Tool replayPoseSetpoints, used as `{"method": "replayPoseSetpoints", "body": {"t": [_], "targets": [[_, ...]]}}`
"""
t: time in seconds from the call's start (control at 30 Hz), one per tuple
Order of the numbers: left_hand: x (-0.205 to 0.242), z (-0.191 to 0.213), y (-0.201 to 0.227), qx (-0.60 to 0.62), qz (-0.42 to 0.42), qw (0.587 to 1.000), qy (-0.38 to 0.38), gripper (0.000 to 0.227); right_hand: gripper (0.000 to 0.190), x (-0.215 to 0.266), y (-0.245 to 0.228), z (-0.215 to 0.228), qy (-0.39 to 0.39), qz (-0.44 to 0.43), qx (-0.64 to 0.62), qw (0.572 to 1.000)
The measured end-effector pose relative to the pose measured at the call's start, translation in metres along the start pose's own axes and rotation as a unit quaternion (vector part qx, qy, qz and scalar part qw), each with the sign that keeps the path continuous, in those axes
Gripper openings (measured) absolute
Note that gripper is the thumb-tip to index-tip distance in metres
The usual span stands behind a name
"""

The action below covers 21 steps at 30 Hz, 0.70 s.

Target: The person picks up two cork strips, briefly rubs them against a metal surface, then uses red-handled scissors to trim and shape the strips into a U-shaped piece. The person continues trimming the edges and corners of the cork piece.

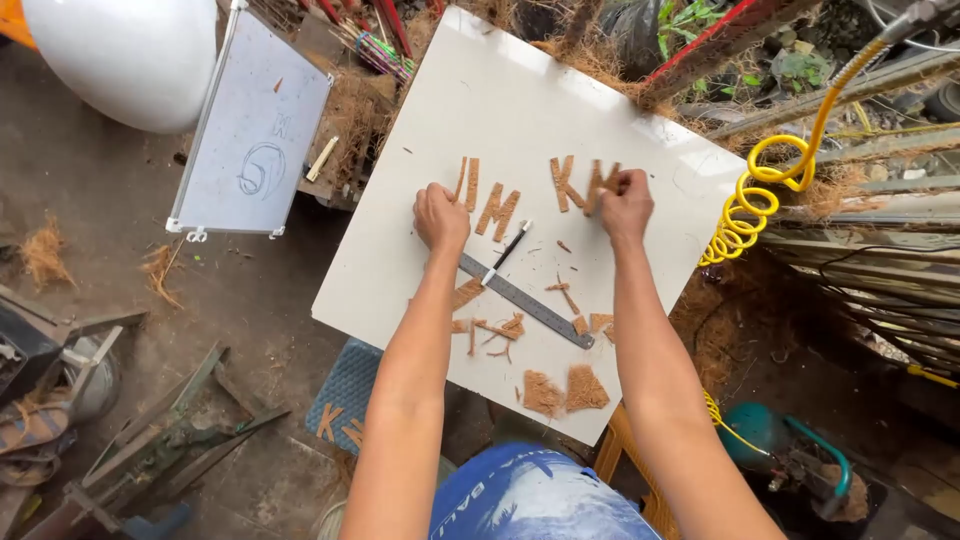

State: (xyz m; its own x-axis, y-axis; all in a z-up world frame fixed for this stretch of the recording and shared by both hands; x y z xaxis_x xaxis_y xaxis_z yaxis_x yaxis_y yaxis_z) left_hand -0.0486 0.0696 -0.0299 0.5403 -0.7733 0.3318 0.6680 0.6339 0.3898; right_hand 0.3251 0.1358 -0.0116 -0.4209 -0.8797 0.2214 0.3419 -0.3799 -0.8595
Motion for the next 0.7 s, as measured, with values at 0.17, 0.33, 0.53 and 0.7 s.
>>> {"method": "replayPoseSetpoints", "body": {"t": [0.17, 0.33, 0.53, 0.7], "targets": [[0.007, 0.028, -0.005, 0.105, 0.061, 0.992, -0.035, 0.013, 0.006, -0.006, 0.022, 0.027, -0.002, -0.042, -0.166, 0.985], [0.040, 0.028, 0.019, 0.190, 0.025, 0.972, -0.135, 0.041, 0.010, 0.002, 0.013, 0.041, 0.013, -0.087, -0.189, 0.978], [0.039, -0.010, 0.033, -0.030, -0.043, 0.988, -0.145, 0.032, 0.024, 0.005, -0.001, 0.011, -0.060, -0.054, 0.114, 0.990], [0.059, 0.027, 0.066, -0.010, -0.045, 0.995, -0.090, 0.015, 0.054, 0.045, -0.076, -0.010, -0.072, -0.003, 0.178, 0.981]]}}
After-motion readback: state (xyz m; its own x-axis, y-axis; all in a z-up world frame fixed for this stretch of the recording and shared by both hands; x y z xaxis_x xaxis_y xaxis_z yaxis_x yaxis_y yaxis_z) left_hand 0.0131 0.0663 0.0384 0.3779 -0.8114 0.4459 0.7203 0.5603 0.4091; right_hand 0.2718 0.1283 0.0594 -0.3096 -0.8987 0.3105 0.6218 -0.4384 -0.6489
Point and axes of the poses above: each hand's wrist, its own x-axis away from the middle knuckle, its own z-axis out of the back of the hand, y = z × x, the point moved 9 cm from there along -x, towards the middle knuckle, and after that the axes turned 13 degrees about -x, right-handed, at the moved point
